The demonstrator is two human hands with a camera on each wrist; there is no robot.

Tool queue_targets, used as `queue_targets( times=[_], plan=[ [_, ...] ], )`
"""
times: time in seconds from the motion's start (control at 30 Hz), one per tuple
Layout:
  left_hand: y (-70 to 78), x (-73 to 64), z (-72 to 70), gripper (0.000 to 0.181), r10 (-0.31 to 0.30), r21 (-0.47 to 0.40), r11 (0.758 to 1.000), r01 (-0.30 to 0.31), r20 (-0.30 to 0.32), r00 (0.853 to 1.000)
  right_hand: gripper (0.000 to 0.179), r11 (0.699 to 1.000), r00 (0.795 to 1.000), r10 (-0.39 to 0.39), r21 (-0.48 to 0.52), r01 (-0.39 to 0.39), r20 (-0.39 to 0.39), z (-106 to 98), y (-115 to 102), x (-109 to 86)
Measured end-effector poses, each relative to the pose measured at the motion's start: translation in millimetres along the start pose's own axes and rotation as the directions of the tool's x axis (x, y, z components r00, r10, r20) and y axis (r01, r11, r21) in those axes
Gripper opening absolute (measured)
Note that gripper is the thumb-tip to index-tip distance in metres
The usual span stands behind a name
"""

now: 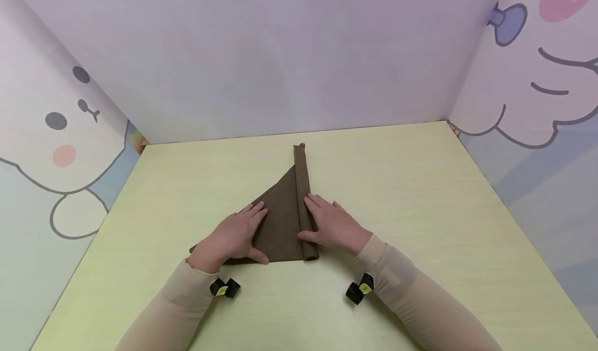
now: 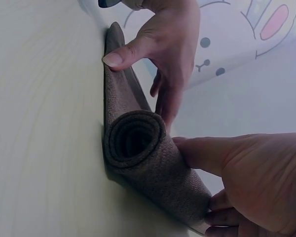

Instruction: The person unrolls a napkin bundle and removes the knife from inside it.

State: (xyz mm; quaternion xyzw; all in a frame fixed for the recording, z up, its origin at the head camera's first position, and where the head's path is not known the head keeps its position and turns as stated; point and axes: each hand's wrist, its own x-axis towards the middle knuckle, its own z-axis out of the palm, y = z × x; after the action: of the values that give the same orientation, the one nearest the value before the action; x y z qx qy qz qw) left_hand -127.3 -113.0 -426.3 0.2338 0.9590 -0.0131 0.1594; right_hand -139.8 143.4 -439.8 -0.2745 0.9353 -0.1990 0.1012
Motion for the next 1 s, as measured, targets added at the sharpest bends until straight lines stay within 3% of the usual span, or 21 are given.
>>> queue_targets(
  times=[1.0],
  plan=[
    [-5.8,-2.7,-1.5,0.126,-0.020,-0.004,1.000,0.020,0.034,0.999,0.089,0.999,0.997,0.032,0.016,-0.033,0.066,-9.6,9.4,-2.8]
  ],
)
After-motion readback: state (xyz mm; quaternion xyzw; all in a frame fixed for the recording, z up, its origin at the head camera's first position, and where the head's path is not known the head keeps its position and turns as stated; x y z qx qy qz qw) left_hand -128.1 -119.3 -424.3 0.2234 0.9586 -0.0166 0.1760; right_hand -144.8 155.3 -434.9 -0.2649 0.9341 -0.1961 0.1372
